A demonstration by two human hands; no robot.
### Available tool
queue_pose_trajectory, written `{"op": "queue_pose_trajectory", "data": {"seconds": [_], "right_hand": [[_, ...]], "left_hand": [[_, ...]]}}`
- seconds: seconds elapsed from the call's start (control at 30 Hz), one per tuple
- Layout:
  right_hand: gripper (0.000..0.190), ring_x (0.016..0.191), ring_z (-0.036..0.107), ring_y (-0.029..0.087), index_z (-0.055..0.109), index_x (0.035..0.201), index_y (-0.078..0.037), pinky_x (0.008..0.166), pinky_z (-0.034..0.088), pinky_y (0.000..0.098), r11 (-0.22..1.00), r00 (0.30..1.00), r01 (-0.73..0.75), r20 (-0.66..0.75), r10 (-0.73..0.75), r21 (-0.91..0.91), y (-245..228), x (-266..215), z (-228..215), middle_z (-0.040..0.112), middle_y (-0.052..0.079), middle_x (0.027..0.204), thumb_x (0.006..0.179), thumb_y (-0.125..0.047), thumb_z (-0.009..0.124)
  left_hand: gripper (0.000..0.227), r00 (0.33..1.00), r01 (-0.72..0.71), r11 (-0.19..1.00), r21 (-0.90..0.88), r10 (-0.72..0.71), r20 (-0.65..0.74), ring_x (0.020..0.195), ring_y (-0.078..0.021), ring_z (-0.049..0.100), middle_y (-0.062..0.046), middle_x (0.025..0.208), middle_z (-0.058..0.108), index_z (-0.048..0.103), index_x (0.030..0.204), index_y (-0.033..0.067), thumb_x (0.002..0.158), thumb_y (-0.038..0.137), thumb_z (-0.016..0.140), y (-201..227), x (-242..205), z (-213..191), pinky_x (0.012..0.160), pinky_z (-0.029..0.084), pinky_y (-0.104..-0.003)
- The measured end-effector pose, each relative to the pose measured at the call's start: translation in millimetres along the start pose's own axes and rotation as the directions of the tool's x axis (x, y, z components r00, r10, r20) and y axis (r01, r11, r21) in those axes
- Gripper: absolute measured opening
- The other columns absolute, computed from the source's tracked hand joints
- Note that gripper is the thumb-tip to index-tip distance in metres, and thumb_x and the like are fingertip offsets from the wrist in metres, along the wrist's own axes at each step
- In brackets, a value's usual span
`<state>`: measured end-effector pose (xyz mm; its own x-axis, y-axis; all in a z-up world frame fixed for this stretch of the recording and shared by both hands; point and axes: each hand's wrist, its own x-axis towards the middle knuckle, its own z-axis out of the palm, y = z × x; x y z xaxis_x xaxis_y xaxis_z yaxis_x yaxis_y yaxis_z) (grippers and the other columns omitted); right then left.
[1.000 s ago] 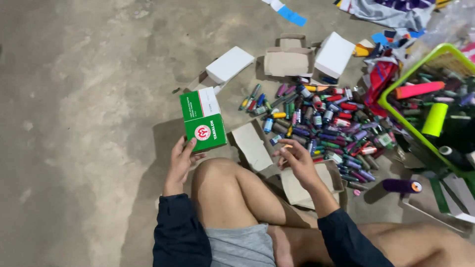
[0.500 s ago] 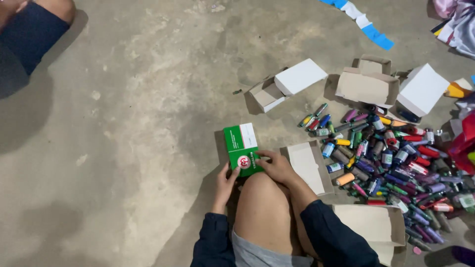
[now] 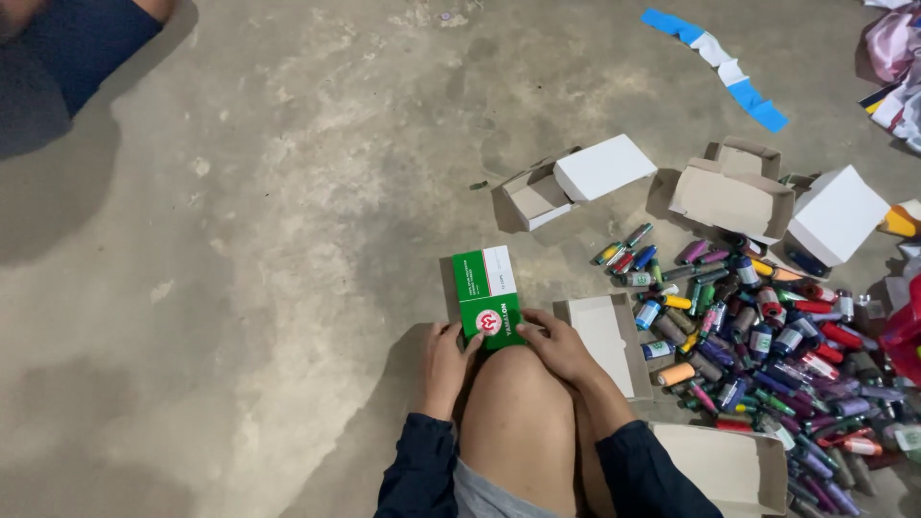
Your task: The person picks up thread spools from a pile on the floor, places them into cardboard boxes, and closes a full box.
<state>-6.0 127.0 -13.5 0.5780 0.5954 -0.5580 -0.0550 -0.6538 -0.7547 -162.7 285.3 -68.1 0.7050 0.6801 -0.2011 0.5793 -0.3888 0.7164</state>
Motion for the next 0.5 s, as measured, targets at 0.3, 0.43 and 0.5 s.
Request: {"op": "queue_pose_trajectory", "data": {"seconds": [0.3, 0.43, 0.5], "right_hand": [[0.047, 0.128, 0.059, 0.045, 0.067, 0.138, -0.017, 0.11, 0.046, 0.0572, 0.965, 0.968, 0.25, 0.055, -0.247, -0.079, -37.5, -81.1, -14.0, 0.068, 0.02, 0.136, 0.106, -0.038, 0.04], [0.046, 0.131, 0.056, 0.047, 0.065, 0.14, -0.012, 0.111, 0.043, 0.0589, 0.921, 0.932, 0.358, 0.01, -0.361, -0.156, -10.5, -110.0, -22.0, 0.063, 0.024, 0.14, 0.106, -0.038, 0.047], [0.047, 0.147, 0.042, 0.029, 0.059, 0.144, -0.014, 0.114, 0.038, 0.045, 0.897, 0.902, 0.431, 0.012, -0.432, -0.097, 21.1, -116.7, -21.1, 0.044, 0.008, 0.161, 0.102, -0.033, 0.052]], "left_hand": [[0.054, 0.953, -0.239, 0.97, -0.045, 0.243, 0.181, 0.123, -0.0452, 0.06, -0.018, 0.128, 0.065, 0.061, 0.137, 0.0058, 0.092, 0.033, 0.073, 108.7, -2.4, -38.8, 0.102, 0.05, -0.052], [0.051, 0.862, -0.455, 0.887, -0.075, 0.46, 0.211, 0.115, -0.0451, 0.064, -0.02, 0.118, 0.069, 0.064, 0.134, 0.0047, 0.087, 0.024, 0.073, 135.7, -14.6, -22.9, 0.099, 0.051, -0.052], [0.049, 0.85, -0.379, 0.918, -0.118, 0.396, 0.346, 0.117, -0.0275, 0.062, -0.008, 0.125, 0.067, 0.058, 0.14, 0.0115, 0.094, 0.03, 0.061, 163.8, -28.8, -23.0, 0.099, 0.047, -0.04]]}}
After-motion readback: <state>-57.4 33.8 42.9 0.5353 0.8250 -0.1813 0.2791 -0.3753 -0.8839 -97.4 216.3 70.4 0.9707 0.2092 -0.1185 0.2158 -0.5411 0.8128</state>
